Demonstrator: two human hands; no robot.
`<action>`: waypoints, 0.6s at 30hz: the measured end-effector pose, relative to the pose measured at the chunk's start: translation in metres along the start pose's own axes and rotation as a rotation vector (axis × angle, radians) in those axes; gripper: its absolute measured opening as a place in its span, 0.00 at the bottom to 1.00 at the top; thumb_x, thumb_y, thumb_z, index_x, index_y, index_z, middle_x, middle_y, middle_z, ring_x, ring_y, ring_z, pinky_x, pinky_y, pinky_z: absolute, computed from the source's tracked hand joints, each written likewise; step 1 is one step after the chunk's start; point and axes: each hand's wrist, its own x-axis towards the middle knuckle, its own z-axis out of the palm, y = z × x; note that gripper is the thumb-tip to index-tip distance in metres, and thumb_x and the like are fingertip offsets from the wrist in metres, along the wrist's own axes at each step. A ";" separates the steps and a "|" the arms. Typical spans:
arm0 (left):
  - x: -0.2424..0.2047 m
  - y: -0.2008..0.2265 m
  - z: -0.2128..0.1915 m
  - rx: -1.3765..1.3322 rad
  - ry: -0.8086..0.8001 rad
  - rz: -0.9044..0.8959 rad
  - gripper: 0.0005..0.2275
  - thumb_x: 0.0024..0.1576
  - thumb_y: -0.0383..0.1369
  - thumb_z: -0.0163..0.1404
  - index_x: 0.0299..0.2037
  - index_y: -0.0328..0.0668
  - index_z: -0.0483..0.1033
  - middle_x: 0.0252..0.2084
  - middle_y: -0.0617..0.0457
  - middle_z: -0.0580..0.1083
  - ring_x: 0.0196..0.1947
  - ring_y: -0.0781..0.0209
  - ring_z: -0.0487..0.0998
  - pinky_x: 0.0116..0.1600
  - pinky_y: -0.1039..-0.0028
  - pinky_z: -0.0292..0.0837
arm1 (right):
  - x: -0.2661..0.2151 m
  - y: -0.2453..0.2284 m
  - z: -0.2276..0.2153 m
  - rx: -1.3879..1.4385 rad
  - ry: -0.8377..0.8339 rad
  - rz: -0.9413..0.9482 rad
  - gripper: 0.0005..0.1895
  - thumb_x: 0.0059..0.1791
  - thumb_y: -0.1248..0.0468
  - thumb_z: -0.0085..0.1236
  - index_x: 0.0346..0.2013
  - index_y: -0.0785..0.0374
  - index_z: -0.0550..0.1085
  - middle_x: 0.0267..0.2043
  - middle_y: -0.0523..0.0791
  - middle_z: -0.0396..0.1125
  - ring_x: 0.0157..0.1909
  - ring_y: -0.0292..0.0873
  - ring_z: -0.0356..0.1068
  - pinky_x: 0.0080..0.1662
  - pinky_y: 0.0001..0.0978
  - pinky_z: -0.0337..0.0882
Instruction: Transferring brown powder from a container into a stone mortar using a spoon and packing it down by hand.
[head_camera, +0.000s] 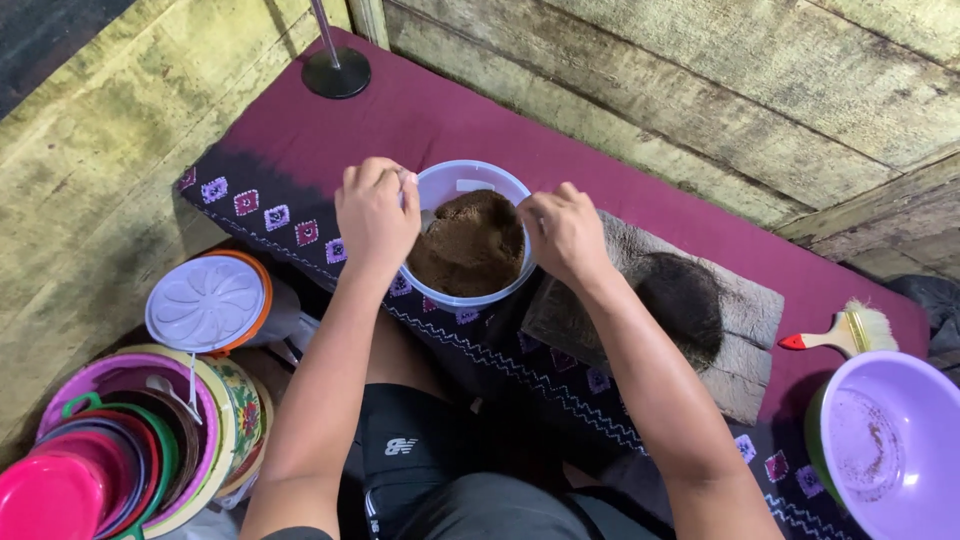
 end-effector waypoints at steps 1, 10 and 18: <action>0.001 -0.001 -0.003 -0.001 0.001 -0.001 0.09 0.60 0.36 0.51 0.29 0.46 0.79 0.41 0.59 0.75 0.43 0.53 0.78 0.40 0.59 0.76 | -0.002 -0.003 0.003 -0.001 0.000 -0.001 0.02 0.50 0.62 0.61 0.33 0.51 0.76 0.23 0.41 0.66 0.33 0.47 0.68 0.38 0.38 0.66; 0.000 0.004 -0.020 -0.335 -0.077 -0.204 0.19 0.61 0.29 0.57 0.60 0.37 0.65 0.46 0.41 0.68 0.44 0.37 0.77 0.42 0.47 0.76 | -0.006 -0.008 0.000 0.207 -0.204 0.244 0.03 0.49 0.60 0.61 0.31 0.53 0.77 0.20 0.41 0.68 0.33 0.51 0.68 0.38 0.41 0.65; -0.008 -0.005 -0.007 -0.293 -0.050 -0.114 0.08 0.64 0.34 0.54 0.49 0.46 0.73 0.43 0.53 0.66 0.42 0.46 0.77 0.41 0.57 0.74 | 0.001 -0.022 -0.016 0.142 -0.461 0.394 0.07 0.51 0.56 0.55 0.37 0.49 0.80 0.25 0.34 0.76 0.43 0.46 0.69 0.43 0.39 0.54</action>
